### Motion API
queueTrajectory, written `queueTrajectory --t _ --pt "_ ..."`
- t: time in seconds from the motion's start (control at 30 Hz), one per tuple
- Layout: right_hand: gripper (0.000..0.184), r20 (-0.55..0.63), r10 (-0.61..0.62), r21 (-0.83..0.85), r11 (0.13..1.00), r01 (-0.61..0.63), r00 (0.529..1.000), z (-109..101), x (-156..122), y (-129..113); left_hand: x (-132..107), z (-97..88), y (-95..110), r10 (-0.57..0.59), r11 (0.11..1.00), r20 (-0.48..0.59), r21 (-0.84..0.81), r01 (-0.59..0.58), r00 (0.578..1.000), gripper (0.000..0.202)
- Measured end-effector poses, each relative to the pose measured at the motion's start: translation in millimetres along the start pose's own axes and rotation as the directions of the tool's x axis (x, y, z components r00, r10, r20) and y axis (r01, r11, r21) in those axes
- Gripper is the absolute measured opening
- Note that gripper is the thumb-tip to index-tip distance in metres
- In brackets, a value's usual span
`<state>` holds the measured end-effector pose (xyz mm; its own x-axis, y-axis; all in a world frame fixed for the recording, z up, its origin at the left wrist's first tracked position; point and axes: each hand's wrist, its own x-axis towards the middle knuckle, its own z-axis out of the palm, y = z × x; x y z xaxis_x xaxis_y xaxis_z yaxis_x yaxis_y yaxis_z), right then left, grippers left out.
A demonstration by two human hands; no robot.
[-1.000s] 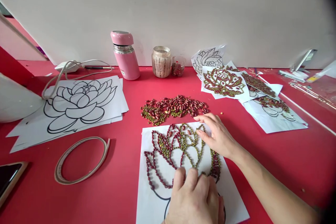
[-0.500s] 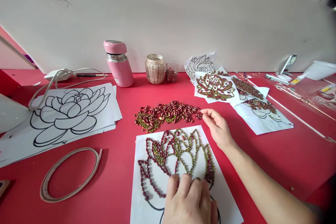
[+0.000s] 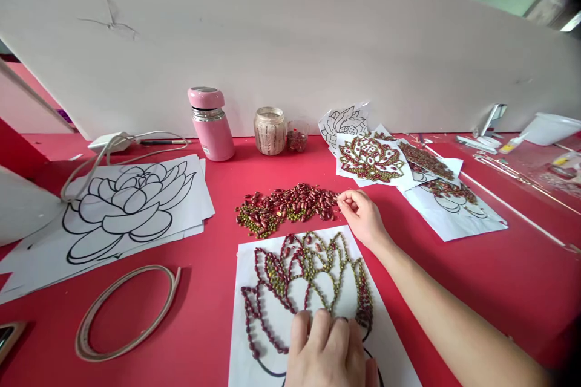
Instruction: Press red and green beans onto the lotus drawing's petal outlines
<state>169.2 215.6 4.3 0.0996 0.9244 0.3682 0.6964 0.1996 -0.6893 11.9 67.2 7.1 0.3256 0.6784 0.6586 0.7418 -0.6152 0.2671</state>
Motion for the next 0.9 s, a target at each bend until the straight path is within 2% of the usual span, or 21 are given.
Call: queueTrajectory --t 0.13,0.2,0.33,0.53,0.9 --pt "0.016 -0.042 0.026 -0.019 0.999 -0.027 0.999 -3 7 7 1 5.1 3 -0.082 0.996 -0.093 -0.031 0.08 0.992 0.007" --pt "0.018 -0.041 0.035 -0.022 0.999 -0.036 0.999 -6 10 10 3 3.6 3 -0.067 0.998 -0.095 -0.022 0.066 0.993 0.008" --pt "0.014 0.029 0.025 -0.036 0.999 -0.024 0.999 -9 11 11 8 -1.1 1 -0.002 1.0 -0.081 -0.013 0.001 0.997 0.006" --pt "0.011 0.129 0.007 -0.126 0.992 0.009 0.992 -7 15 7 0 9.2 4 -0.093 0.995 -0.154 -0.044 0.087 0.984 0.007" --pt "0.01 0.235 0.025 -0.241 0.97 0.034 0.972 -10 24 3 -3 13.0 5 -0.095 0.995 -0.158 -0.037 0.09 0.983 0.008"
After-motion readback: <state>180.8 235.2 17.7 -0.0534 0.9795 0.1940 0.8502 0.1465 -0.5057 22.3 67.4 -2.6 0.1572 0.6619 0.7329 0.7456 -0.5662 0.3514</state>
